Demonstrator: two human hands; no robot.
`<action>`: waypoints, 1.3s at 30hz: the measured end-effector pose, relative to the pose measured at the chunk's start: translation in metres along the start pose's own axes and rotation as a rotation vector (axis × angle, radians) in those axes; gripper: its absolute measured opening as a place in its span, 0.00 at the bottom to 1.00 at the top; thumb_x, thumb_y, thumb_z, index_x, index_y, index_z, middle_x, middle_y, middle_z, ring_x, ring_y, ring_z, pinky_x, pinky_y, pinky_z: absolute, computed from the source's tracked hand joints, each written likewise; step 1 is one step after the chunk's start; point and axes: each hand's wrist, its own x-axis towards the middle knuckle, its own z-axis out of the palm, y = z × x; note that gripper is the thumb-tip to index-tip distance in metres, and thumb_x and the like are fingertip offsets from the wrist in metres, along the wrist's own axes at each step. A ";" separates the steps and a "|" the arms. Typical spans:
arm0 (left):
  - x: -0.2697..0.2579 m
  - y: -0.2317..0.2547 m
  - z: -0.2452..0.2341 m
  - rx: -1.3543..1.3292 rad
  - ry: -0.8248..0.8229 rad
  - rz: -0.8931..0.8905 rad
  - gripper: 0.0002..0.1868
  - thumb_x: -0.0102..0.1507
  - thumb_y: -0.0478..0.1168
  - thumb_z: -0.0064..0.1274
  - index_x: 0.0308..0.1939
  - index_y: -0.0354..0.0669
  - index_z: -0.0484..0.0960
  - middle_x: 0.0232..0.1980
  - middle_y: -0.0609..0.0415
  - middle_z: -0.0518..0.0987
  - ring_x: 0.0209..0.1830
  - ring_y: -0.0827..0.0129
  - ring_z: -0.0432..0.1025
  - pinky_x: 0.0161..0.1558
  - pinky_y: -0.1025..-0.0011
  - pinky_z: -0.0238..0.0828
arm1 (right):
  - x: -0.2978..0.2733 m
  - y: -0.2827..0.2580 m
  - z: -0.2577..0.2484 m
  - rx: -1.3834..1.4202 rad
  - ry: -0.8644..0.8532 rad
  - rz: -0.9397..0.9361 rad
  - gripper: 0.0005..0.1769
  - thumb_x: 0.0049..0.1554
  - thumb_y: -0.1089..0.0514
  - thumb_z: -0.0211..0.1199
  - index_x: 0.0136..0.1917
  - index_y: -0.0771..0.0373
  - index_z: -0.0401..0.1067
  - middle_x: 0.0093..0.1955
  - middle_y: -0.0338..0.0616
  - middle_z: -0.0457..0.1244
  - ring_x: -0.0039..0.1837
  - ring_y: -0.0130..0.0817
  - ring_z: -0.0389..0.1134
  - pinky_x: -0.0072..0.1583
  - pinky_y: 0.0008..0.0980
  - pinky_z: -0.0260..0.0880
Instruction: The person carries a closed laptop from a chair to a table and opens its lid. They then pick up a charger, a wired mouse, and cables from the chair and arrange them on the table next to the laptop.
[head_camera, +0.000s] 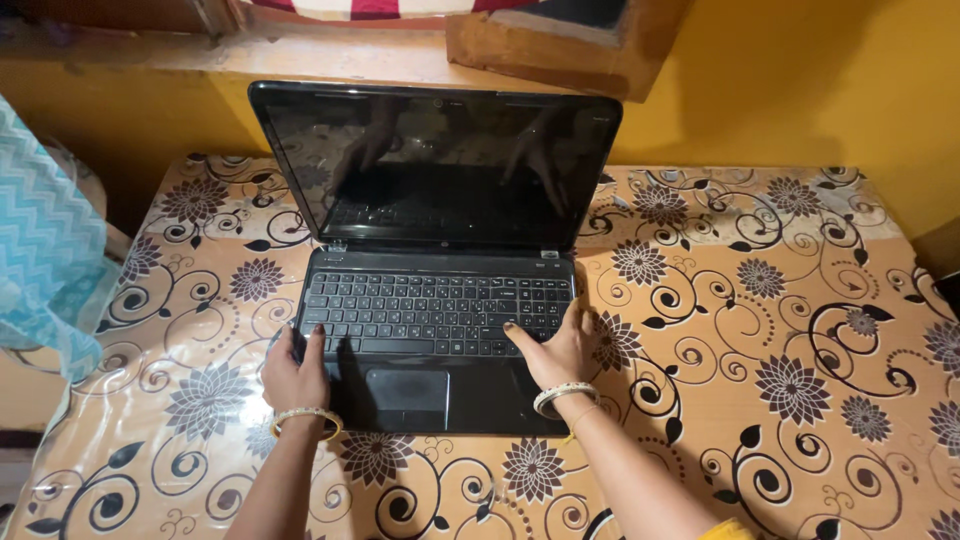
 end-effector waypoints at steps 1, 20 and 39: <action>0.003 -0.002 -0.002 -0.027 -0.025 -0.053 0.33 0.64 0.57 0.58 0.62 0.32 0.79 0.48 0.37 0.82 0.47 0.45 0.77 0.49 0.56 0.69 | 0.000 -0.002 0.002 0.000 0.002 -0.018 0.72 0.41 0.30 0.74 0.81 0.66 0.41 0.83 0.62 0.36 0.84 0.57 0.33 0.78 0.51 0.39; 0.008 -0.005 -0.023 -0.050 -0.007 -0.049 0.31 0.66 0.54 0.57 0.60 0.28 0.79 0.47 0.33 0.81 0.46 0.43 0.75 0.50 0.55 0.69 | -0.006 -0.013 0.020 -0.050 0.015 -0.076 0.72 0.41 0.28 0.74 0.81 0.69 0.42 0.83 0.66 0.38 0.84 0.58 0.37 0.78 0.51 0.42; -0.004 -0.035 -0.035 -0.222 0.045 -0.139 0.23 0.70 0.45 0.50 0.63 0.31 0.77 0.56 0.38 0.82 0.54 0.57 0.78 0.56 0.65 0.70 | 0.007 0.001 -0.009 0.111 -0.239 -0.078 0.70 0.40 0.34 0.71 0.83 0.59 0.37 0.83 0.52 0.43 0.81 0.47 0.48 0.75 0.48 0.52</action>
